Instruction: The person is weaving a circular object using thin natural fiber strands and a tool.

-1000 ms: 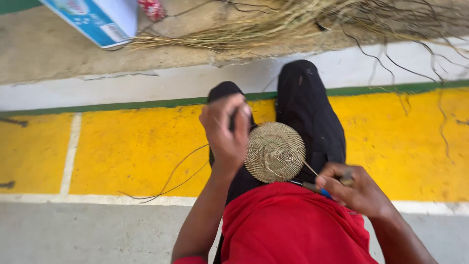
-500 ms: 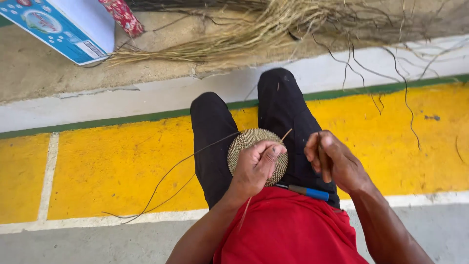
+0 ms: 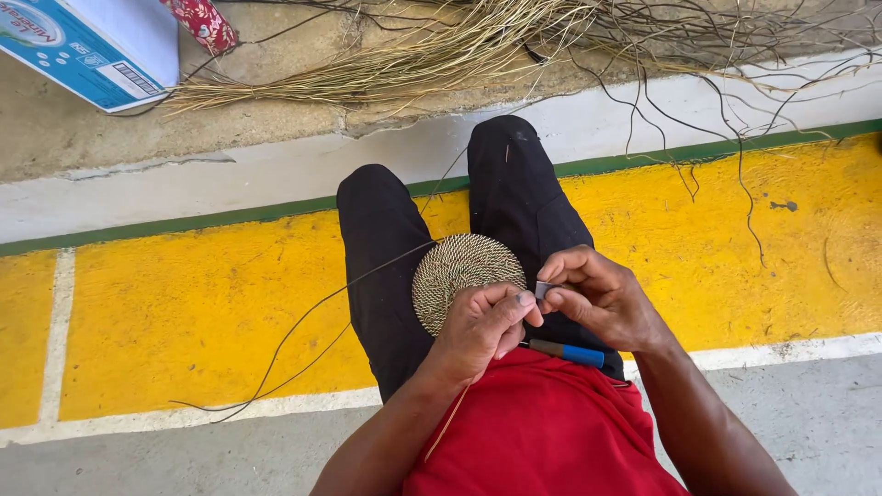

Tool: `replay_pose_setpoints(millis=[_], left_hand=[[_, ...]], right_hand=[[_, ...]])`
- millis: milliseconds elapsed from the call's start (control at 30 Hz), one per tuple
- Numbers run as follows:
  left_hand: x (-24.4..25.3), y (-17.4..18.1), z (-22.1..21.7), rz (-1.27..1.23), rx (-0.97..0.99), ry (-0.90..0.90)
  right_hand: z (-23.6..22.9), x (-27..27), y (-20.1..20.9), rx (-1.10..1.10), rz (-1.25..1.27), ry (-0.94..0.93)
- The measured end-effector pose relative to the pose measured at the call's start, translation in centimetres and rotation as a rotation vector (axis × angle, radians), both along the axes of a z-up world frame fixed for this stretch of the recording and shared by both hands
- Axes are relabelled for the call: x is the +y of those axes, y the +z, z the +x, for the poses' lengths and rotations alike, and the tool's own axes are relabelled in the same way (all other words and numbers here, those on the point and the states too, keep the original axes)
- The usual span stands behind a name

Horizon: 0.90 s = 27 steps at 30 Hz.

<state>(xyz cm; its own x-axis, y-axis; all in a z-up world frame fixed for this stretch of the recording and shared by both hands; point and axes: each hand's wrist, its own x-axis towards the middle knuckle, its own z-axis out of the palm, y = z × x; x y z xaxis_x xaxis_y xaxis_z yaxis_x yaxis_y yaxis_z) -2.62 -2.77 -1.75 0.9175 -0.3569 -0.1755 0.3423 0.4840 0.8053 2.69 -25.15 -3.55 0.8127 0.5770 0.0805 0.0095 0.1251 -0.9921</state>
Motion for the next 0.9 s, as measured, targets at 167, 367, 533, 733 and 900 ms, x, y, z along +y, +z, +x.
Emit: replay_pose_setpoints(millis=[167,367,533,733,900], left_hand=[[0.1,0.1,-0.3,0.015,-0.032,-0.003],[0.3,1.0,0.0,0.065,-0.081,-0.011],[1.0,1.3,-0.2,0.100,-0.104,0.005],[0.8,1.6,0.7,0.871,-0.655,0.357],[0.6,1.7,0.5,1.262,-1.184,0.516]], right_hand=[[0.3,-0.4,0.2,-0.073,0.019,-0.027],[1.0,-0.9,0.6,-0.048,0.059,-0.047],[3.1,-3.2,-1.5,-0.089,0.298,-0.123],[0.7,1.1,4.5,0.038,-0.228,-0.204],[-0.5,2.7,2.8,0.070,-0.218,-0.220]])
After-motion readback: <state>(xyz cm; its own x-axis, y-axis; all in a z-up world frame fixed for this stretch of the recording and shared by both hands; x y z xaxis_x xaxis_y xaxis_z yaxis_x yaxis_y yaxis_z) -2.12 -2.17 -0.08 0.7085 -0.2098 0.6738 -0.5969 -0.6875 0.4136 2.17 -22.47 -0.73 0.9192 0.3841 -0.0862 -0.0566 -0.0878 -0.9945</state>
